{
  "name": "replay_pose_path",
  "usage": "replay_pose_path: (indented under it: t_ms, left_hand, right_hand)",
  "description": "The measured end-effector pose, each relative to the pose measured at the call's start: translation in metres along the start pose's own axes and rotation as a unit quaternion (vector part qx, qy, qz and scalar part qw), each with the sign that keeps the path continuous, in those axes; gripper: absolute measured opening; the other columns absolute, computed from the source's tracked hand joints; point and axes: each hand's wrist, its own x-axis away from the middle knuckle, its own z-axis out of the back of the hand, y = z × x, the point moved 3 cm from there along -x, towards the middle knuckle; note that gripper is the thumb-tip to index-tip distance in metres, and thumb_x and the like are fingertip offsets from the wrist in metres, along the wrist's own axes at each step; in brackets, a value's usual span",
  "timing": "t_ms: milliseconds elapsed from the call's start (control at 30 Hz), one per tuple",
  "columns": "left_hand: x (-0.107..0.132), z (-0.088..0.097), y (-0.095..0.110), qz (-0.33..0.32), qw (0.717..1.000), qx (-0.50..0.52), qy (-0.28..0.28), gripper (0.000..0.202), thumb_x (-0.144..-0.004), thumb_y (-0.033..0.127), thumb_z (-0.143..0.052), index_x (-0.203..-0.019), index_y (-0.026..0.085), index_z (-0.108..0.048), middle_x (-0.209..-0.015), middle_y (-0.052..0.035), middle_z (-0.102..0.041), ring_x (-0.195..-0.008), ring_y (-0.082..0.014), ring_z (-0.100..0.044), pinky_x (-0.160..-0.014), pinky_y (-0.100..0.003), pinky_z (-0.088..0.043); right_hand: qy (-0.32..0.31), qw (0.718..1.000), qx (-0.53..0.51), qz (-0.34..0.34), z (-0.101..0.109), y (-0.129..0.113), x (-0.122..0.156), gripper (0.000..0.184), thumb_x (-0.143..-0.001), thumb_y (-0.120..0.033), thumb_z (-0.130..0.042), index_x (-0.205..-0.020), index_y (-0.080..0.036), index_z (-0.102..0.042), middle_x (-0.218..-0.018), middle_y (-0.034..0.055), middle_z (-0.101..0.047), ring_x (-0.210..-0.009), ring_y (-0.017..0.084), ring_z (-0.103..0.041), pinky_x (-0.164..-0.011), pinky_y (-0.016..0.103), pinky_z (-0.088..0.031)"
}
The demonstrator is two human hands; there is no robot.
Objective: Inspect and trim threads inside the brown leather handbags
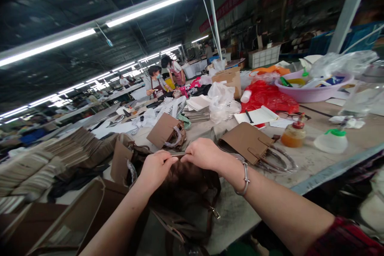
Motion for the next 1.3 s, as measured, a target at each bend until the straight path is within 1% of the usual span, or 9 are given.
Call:
replay_pose_path:
  t_ms: [233,400,533,633,933,1033,1133,1200,1300]
  left_hand:
    - [0.003,0.003,-0.002,-0.017,1.000,0.001,-0.002,0.030,-0.086,0.033,-0.055,-0.063,0.015,-0.062,-0.070,-0.0033,-0.063,-0.070,-0.0151,-0.057,-0.065,-0.024,-0.037]
    - [0.005,0.006,-0.009,-0.051,0.998,0.039,-0.005,0.021,-0.085,0.025,-0.055,-0.070,0.016,-0.066,-0.077,-0.0031,-0.066,-0.074,-0.0143,-0.059,-0.069,-0.023,-0.038]
    - [0.005,0.005,-0.013,-0.014,1.000,0.005,-0.005,0.027,-0.085,0.030,-0.055,-0.064,0.016,-0.065,-0.072,-0.0035,-0.066,-0.071,-0.0151,-0.058,-0.067,-0.024,-0.037]
    - [0.003,0.005,-0.010,0.019,0.999,-0.025,-0.005,0.029,-0.084,0.031,-0.056,-0.062,0.016,-0.065,-0.071,-0.0037,-0.066,-0.070,-0.0150,-0.058,-0.065,-0.024,-0.036]
    - [-0.002,0.008,-0.002,0.063,0.995,-0.076,-0.020,0.030,-0.087,0.034,-0.052,-0.071,0.016,-0.069,-0.082,-0.0067,-0.068,-0.076,-0.0177,-0.061,-0.067,-0.026,-0.037]
    - [0.000,0.007,-0.002,0.070,0.994,-0.080,-0.020,0.031,-0.087,0.035,-0.051,-0.072,0.016,-0.070,-0.083,-0.0074,-0.069,-0.077,-0.0182,-0.061,-0.067,-0.026,-0.038]
    - [0.000,0.006,-0.001,0.067,0.994,-0.080,-0.013,0.031,-0.087,0.035,-0.050,-0.072,0.016,-0.070,-0.083,-0.0077,-0.069,-0.075,-0.0183,-0.062,-0.066,-0.026,-0.038]
    - [0.000,0.006,-0.002,0.068,0.995,-0.078,-0.009,0.031,-0.087,0.034,-0.050,-0.072,0.016,-0.070,-0.082,-0.0082,-0.069,-0.075,-0.0185,-0.061,-0.065,-0.027,-0.038]
    - [0.003,0.010,-0.009,0.053,0.997,-0.051,-0.022,0.031,-0.086,0.035,-0.051,-0.069,0.016,-0.070,-0.077,-0.0070,-0.069,-0.072,-0.0176,-0.061,-0.065,-0.026,-0.038]
  right_hand:
    - [-0.015,1.000,0.015,-0.004,0.003,-0.004,0.000,0.034,-0.089,-0.044,-0.051,-0.072,-0.021,-0.069,-0.074,0.0022,-0.069,-0.069,0.015,-0.059,-0.053,0.025,-0.026]
    - [-0.014,1.000,0.022,-0.002,0.005,-0.004,0.000,0.034,-0.089,-0.044,-0.050,-0.073,-0.022,-0.070,-0.074,0.0023,-0.069,-0.069,0.015,-0.060,-0.053,0.025,-0.025]
    - [-0.012,1.000,0.025,-0.001,0.004,-0.003,-0.001,0.034,-0.089,-0.044,-0.050,-0.073,-0.022,-0.070,-0.073,0.0022,-0.068,-0.068,0.015,-0.060,-0.052,0.025,-0.026]
    - [-0.013,0.999,0.033,-0.001,0.004,-0.004,-0.002,0.034,-0.088,-0.044,-0.049,-0.073,-0.022,-0.070,-0.073,0.0028,-0.068,-0.069,0.016,-0.060,-0.052,0.025,-0.026]
    - [-0.030,0.999,0.043,-0.007,0.003,-0.004,-0.007,0.039,-0.091,-0.045,-0.045,-0.072,-0.021,-0.070,-0.076,0.0040,-0.069,-0.073,0.017,-0.061,-0.057,0.025,-0.032]
    - [-0.064,0.998,0.023,-0.011,0.009,-0.002,-0.005,0.043,-0.087,-0.055,-0.047,-0.073,-0.022,-0.070,-0.071,0.0039,-0.068,-0.069,0.017,-0.060,-0.054,0.024,-0.031]
    - [-0.091,0.996,0.000,-0.006,0.014,-0.004,-0.008,0.050,-0.077,-0.070,-0.049,-0.086,-0.025,-0.072,-0.071,0.0034,-0.068,-0.066,0.019,-0.061,-0.052,0.024,-0.032]
    - [-0.082,0.997,0.015,0.007,0.015,-0.009,-0.014,0.044,-0.081,-0.064,-0.049,-0.092,-0.027,-0.071,-0.077,0.0038,-0.069,-0.072,0.021,-0.062,-0.055,0.024,-0.035]
    - [-0.070,0.995,0.065,0.019,0.009,-0.017,-0.024,0.033,-0.088,-0.045,-0.046,-0.085,-0.025,-0.072,-0.079,0.0058,-0.070,-0.076,0.021,-0.063,-0.058,0.025,-0.039]
